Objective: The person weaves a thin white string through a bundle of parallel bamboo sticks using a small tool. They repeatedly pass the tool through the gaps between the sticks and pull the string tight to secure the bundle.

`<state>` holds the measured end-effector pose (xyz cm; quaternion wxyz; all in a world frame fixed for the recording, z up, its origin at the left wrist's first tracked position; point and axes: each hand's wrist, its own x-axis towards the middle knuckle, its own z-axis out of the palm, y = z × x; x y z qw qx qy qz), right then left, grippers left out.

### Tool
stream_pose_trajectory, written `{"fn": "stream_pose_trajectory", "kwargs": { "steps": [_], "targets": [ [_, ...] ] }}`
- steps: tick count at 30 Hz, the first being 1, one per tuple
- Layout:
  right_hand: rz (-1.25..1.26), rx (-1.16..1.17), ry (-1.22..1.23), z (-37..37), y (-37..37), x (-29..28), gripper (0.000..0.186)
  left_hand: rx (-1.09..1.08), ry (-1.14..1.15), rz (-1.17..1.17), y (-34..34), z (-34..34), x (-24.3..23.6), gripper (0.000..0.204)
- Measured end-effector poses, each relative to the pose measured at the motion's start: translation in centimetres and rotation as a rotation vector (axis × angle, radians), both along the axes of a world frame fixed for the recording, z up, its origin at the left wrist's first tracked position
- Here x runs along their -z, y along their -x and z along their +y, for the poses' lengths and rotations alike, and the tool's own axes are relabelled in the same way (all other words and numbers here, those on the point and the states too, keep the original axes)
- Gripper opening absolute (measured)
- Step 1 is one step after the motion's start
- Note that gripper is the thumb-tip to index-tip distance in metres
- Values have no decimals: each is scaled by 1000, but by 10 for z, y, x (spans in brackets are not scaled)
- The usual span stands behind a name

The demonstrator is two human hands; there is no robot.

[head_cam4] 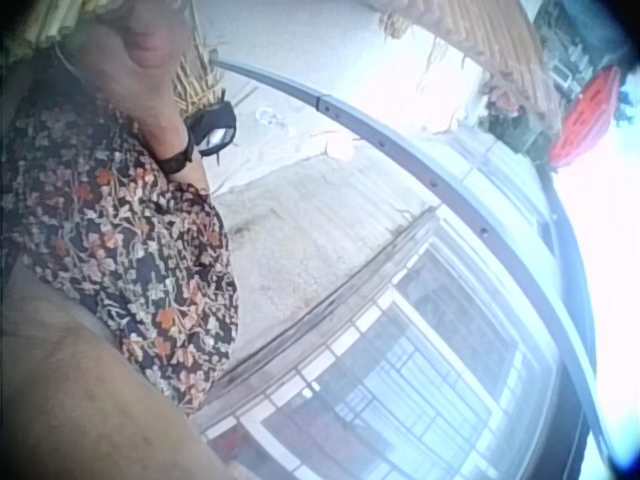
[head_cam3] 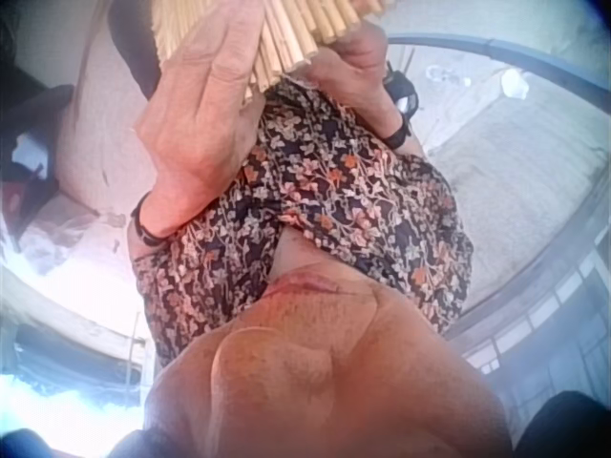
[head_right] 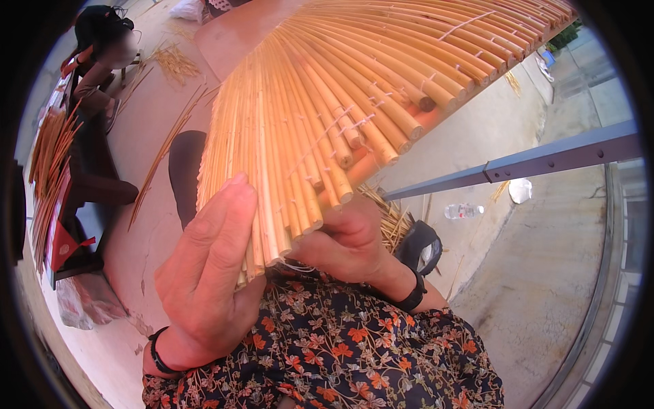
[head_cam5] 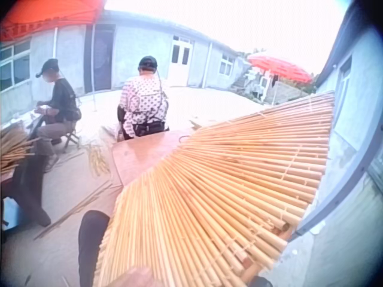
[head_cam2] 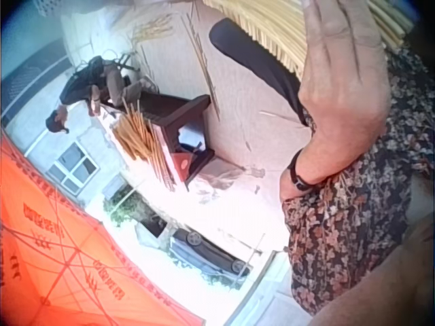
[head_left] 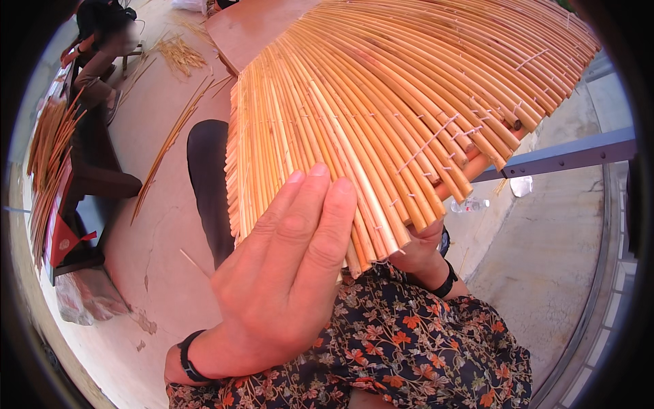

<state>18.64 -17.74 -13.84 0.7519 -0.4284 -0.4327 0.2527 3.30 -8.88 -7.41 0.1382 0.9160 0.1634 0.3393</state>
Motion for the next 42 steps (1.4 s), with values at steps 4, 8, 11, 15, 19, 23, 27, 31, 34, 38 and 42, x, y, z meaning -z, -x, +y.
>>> {"fn": "stream_pose_trajectory", "kwargs": {
  "steps": [4, 8, 11, 15, 19, 23, 27, 31, 34, 38, 42],
  "targets": [
    [6, 7, -23, 1, -1, 0, 7, -2, -7, -12, 0, 1, 0, 54],
    [-2, 3, -33, 4, -3, 1, 6, 3, -9, -2, 0, 0, -2, 56],
    [8, -7, -26, 4, -3, 1, 6, 11, -8, 8, 1, 0, 0, 60],
    [14, -20, -7, 4, -6, -3, 6, 22, 9, 30, 1, 0, -3, 62],
    [47, -64, 37, 1, -10, -2, 6, 27, 15, 53, 2, 0, -4, 62],
    [172, -179, 188, -8, -13, -7, 7, 13, 24, 27, 3, 0, 1, 59],
    [333, -311, 357, -19, -13, -17, 8, 7, 31, 24, 3, 1, -2, 58],
    [374, -337, 409, -25, -14, -20, 10, 10, 37, 22, 2, 2, -3, 57],
    [323, -274, 354, -26, -12, -18, 11, 14, 27, 38, 1, 1, -1, 57],
    [203, -177, 308, -26, -12, -16, 11, 30, 5, 47, -1, 2, 0, 55],
    [174, -158, 274, -25, -10, -14, 10, 40, -21, 51, -2, 3, 3, 54]
  ]
}}
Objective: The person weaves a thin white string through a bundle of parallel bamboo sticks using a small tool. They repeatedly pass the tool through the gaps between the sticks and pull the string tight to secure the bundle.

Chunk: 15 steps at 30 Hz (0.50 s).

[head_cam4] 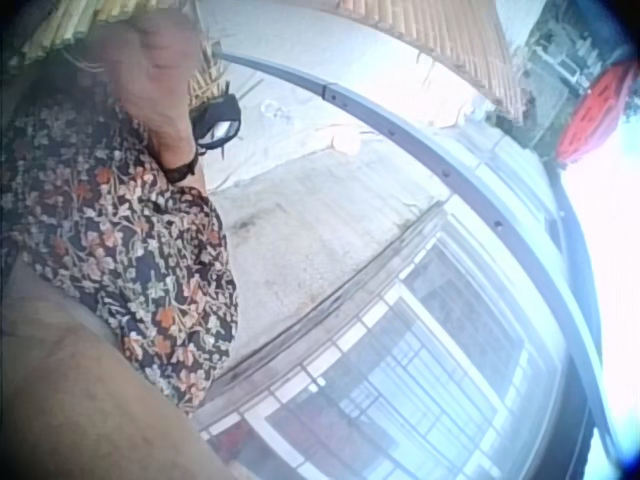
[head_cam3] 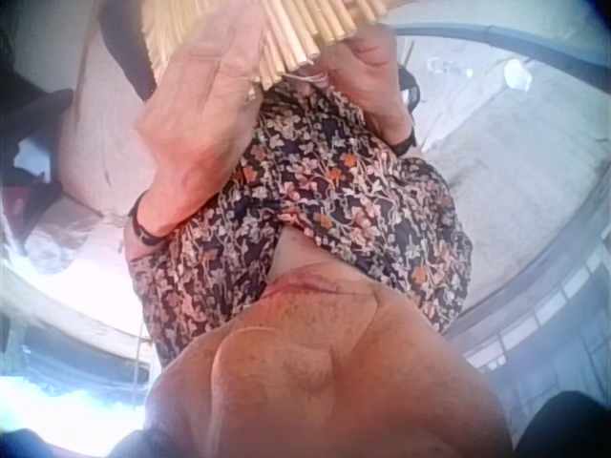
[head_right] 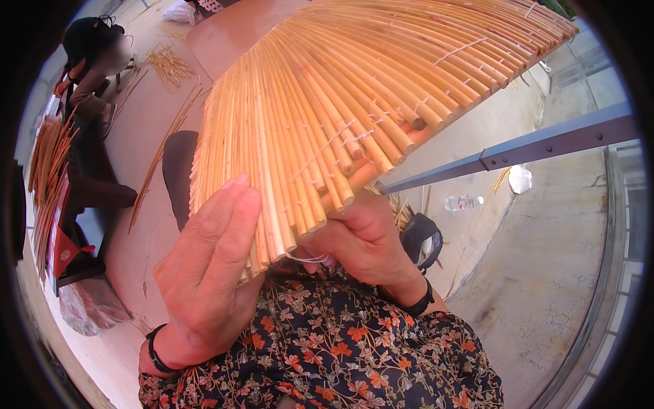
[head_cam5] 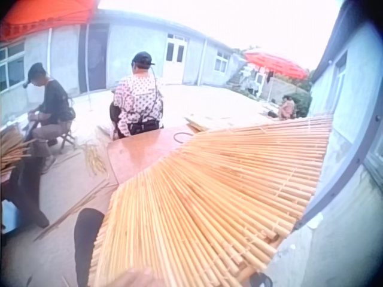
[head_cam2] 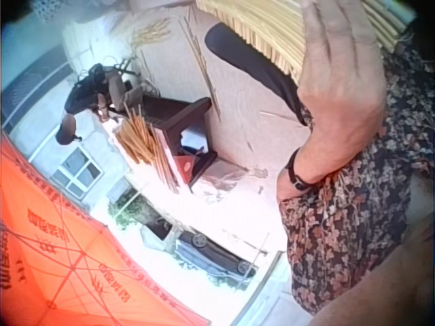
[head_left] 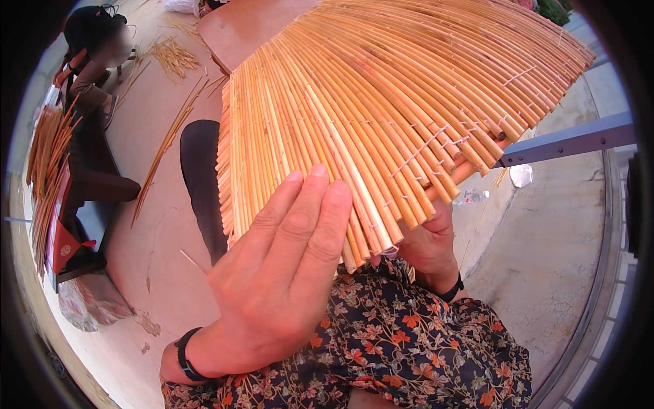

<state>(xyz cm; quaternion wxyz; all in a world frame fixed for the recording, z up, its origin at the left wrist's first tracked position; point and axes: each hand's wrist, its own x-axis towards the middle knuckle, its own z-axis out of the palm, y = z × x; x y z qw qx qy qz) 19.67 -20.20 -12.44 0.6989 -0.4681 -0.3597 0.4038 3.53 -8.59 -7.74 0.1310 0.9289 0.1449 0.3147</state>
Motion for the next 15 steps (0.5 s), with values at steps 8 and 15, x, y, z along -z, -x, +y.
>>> {"fn": "stream_pose_trajectory", "kwargs": {
  "steps": [8, 15],
  "targets": [
    [183, -169, 165, -7, -4, -4, 27, 3, -11, 31, -1, 0, 0, 53],
    [299, -123, 26, 2, 5, -12, 81, -4, -90, 51, -5, -3, 7, 52]
  ]
}}
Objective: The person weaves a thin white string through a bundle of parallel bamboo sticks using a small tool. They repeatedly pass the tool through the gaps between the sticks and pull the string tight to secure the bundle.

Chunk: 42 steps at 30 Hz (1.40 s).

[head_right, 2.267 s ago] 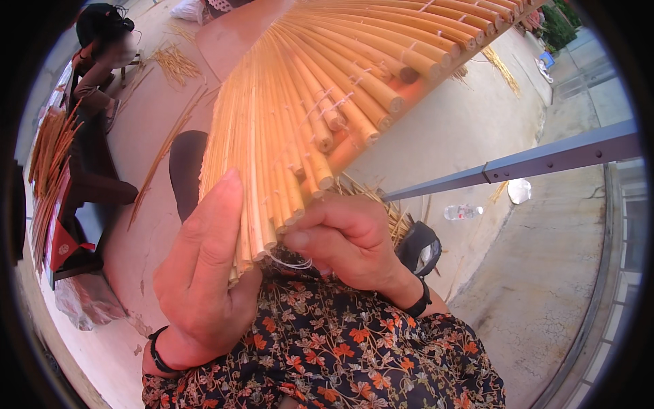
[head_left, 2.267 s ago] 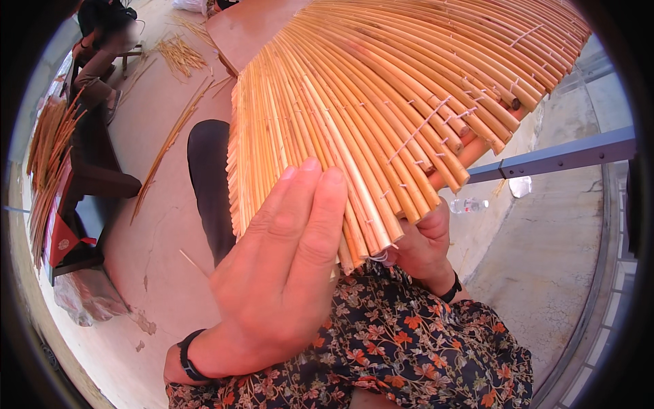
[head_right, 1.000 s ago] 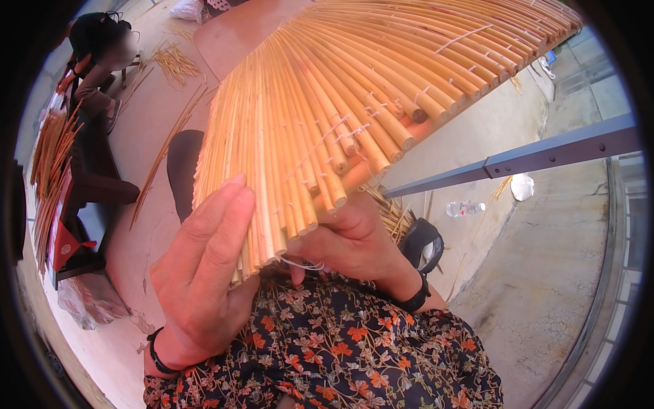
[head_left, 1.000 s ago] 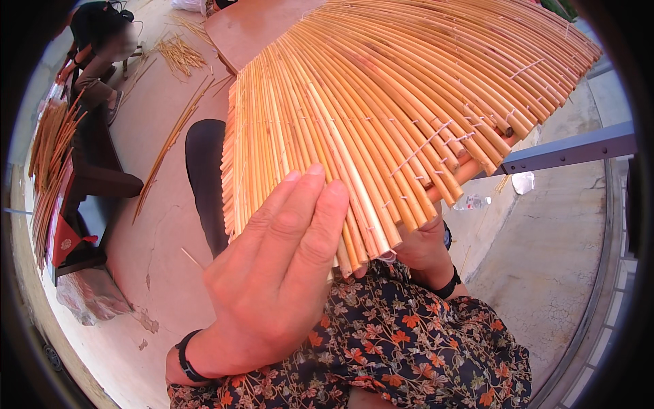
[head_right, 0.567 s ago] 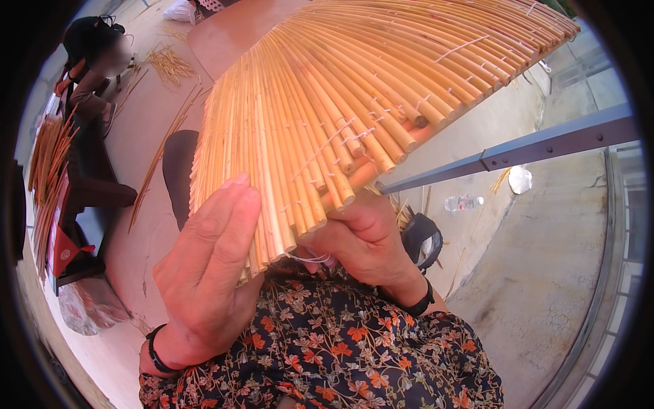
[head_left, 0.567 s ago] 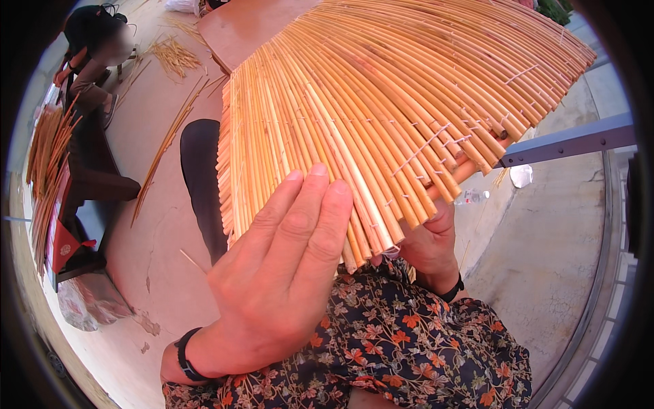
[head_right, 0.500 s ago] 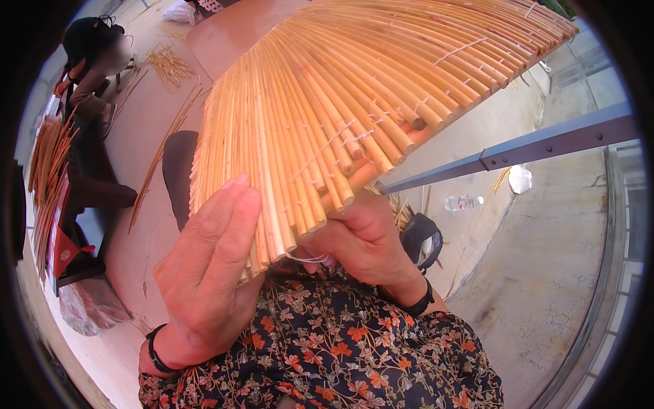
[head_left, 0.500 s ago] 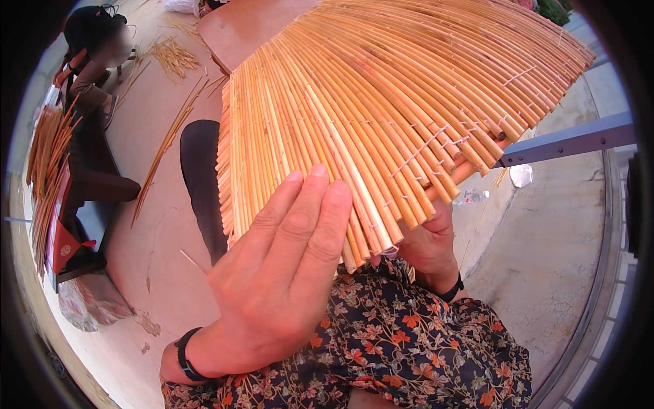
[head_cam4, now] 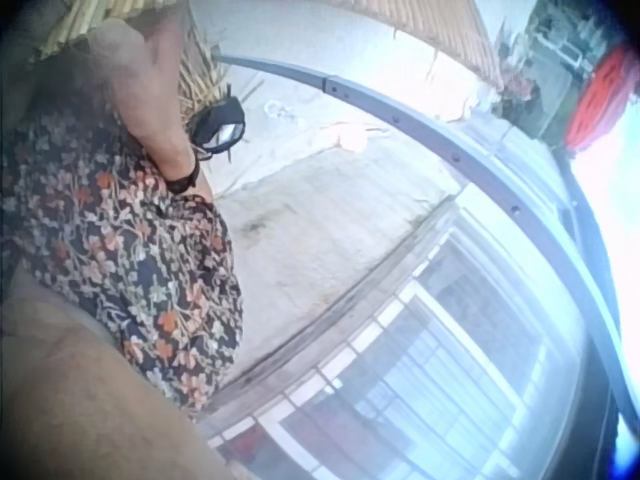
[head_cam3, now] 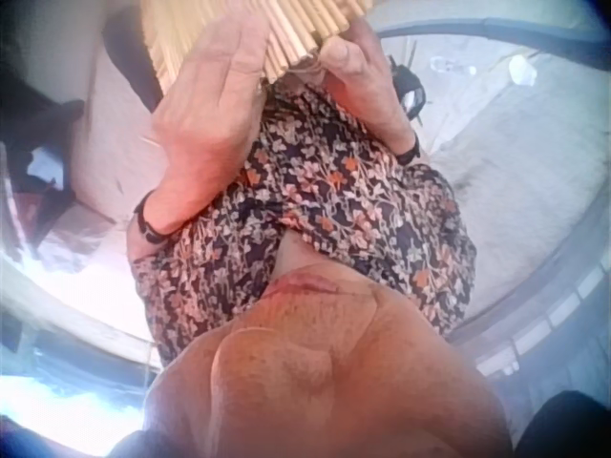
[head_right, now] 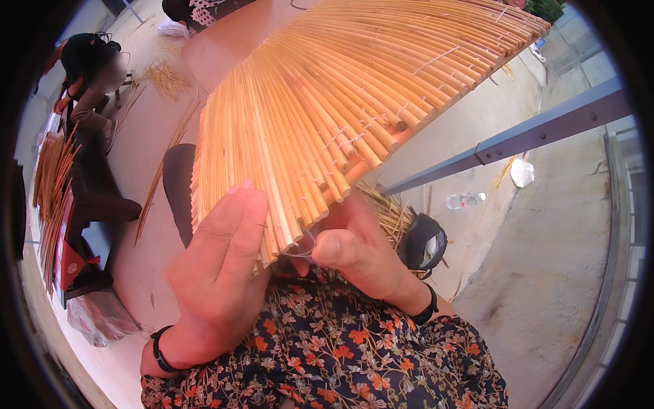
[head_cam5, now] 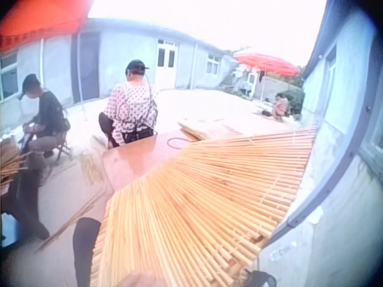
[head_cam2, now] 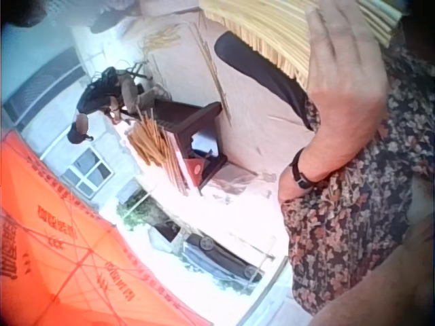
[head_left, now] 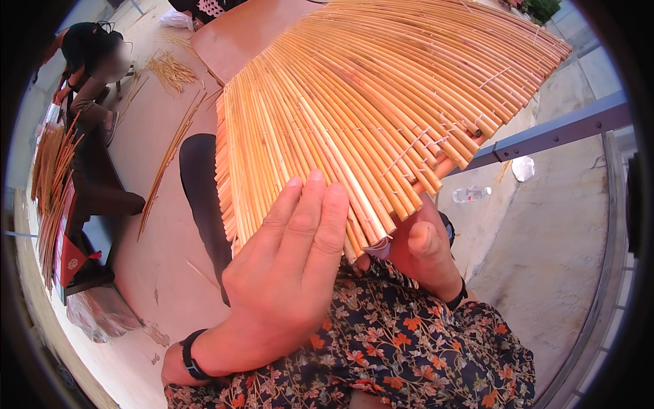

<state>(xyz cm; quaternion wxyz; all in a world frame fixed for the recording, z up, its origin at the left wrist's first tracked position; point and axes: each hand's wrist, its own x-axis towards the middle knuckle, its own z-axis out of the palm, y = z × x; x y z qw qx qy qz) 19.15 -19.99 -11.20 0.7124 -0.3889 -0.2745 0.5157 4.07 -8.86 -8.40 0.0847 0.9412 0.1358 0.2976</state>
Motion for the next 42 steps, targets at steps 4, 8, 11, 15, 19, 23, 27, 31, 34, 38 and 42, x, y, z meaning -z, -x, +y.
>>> {"fn": "stream_pose_trajectory", "kwargs": {
  "steps": [4, 8, 11, 15, 19, 23, 27, 31, 34, 38, 42],
  "targets": [
    [-66, 70, 75, 0, 1, 0, 76, 13, -89, 3, -6, 1, 4, 46],
    [36, 56, 124, -5, 2, 2, 64, 40, -112, 68, -9, -1, 10, 48],
    [37, 64, 66, -5, 2, 9, 57, 42, -140, 72, -11, 3, 8, 50],
    [114, 30, -84, 12, -2, 9, 54, 48, -183, 118, -16, 16, -3, 47],
    [-58, -44, 116, 21, -10, 33, 50, 114, -180, 251, -22, 41, 5, 47],
    [-871, -282, 430, 6, -20, 32, 33, 136, -182, 398, 6, 64, 61, 47],
    [-1270, 33, 130, 10, -26, 29, 16, 109, -144, 372, 20, 80, 85, 44],
    [-1357, -90, -12, 57, -53, 48, 20, 104, -134, 354, 20, 88, 76, 39],
    [-1365, -194, -133, 84, -51, 55, 22, 76, -122, 359, 23, 91, 69, 39],
    [-1308, -245, -222, 109, -39, 59, 15, 25, -68, 302, 32, 101, 77, 38],
    [-1352, -216, -273, 122, -24, 56, 13, 61, 13, 286, 37, 113, 78, 37]
  ]
}}
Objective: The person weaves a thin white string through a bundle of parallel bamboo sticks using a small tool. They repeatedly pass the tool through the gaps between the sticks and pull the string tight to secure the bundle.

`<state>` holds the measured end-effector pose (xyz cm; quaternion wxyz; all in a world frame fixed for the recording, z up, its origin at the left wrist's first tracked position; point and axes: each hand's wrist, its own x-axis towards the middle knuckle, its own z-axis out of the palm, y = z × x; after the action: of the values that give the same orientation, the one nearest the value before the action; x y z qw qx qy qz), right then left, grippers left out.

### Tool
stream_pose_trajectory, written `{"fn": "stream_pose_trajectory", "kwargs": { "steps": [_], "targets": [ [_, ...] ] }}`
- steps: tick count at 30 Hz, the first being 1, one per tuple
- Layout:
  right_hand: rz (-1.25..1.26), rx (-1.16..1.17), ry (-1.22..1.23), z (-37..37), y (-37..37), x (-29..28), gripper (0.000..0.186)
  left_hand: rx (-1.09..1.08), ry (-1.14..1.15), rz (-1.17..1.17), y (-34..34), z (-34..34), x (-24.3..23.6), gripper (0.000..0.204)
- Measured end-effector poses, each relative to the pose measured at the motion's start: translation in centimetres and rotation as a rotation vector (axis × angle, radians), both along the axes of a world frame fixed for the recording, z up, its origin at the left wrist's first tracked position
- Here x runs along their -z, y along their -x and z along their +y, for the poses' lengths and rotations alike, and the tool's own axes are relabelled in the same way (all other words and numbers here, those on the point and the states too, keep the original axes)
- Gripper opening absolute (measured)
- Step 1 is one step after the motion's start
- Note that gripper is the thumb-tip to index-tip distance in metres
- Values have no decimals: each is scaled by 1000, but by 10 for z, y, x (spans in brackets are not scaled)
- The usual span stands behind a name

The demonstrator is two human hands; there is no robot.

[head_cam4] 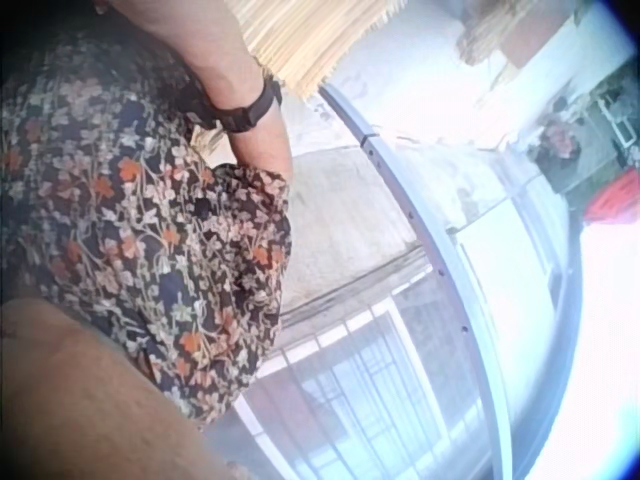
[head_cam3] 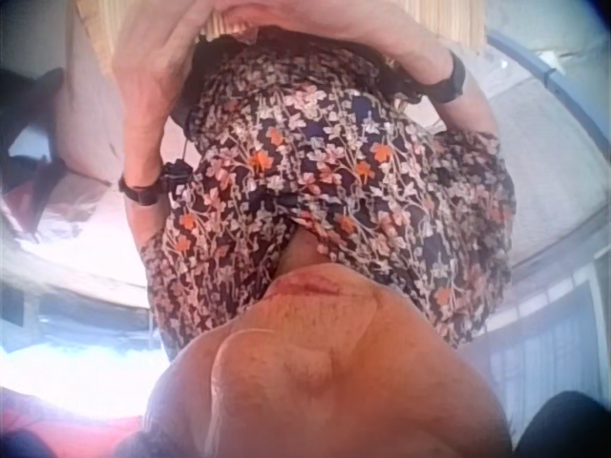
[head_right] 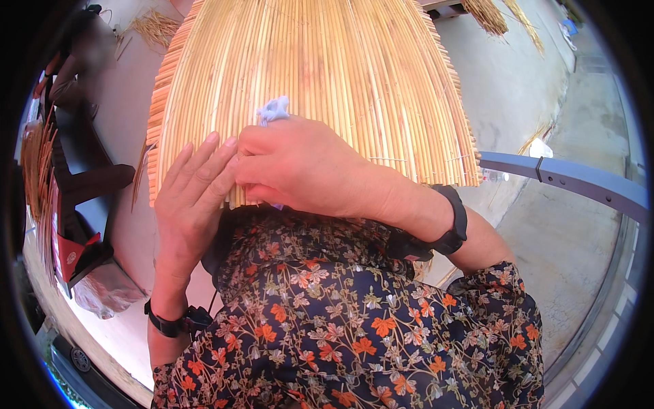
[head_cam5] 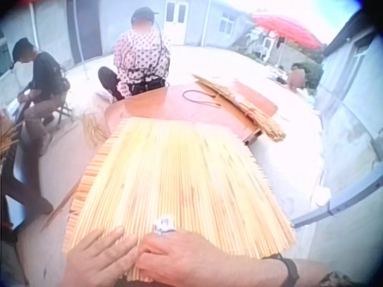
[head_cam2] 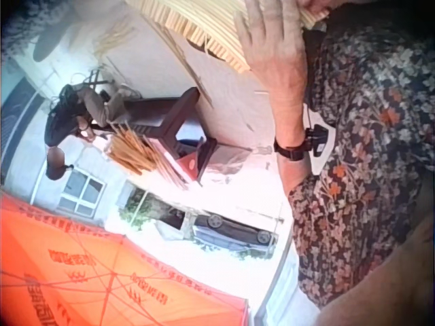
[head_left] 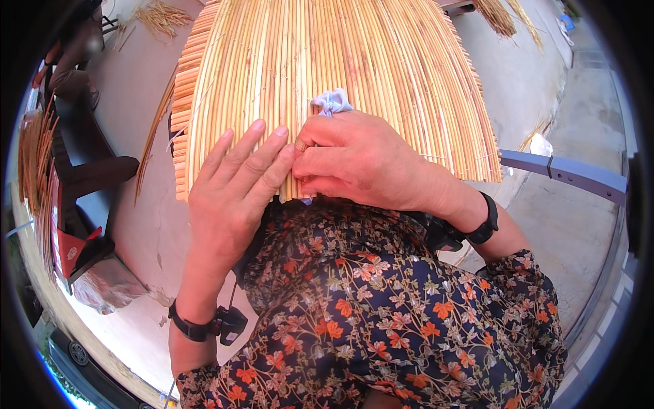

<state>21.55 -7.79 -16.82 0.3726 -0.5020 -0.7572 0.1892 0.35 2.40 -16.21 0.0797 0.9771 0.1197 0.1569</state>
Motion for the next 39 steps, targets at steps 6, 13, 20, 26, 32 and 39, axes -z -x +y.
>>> {"fn": "stream_pose_trajectory", "kwargs": {
  "steps": [6, 13, 20, 26, 32, 39],
  "targets": [
    [-80, 3, 64, 11, 7, -2, 9, 25, 24, -13, 6, 9, 1, 36],
    [106, -65, -69, 15, 6, -8, 9, 46, 41, -5, 8, 11, 2, 35],
    [727, 12, 602, 10, 9, -22, 13, 46, 12, 17, 10, 13, 4, 40],
    [1222, -143, 564, 11, 9, -8, 14, 47, 4, 20, 9, 13, 1, 41],
    [1538, -55, 527, 20, 11, 2, 12, 57, 29, 39, 11, 17, -1, 41],
    [1453, 60, 535, 11, 3, 6, 12, 46, 460, -20, 7, 15, -19, 41]
  ]
}}
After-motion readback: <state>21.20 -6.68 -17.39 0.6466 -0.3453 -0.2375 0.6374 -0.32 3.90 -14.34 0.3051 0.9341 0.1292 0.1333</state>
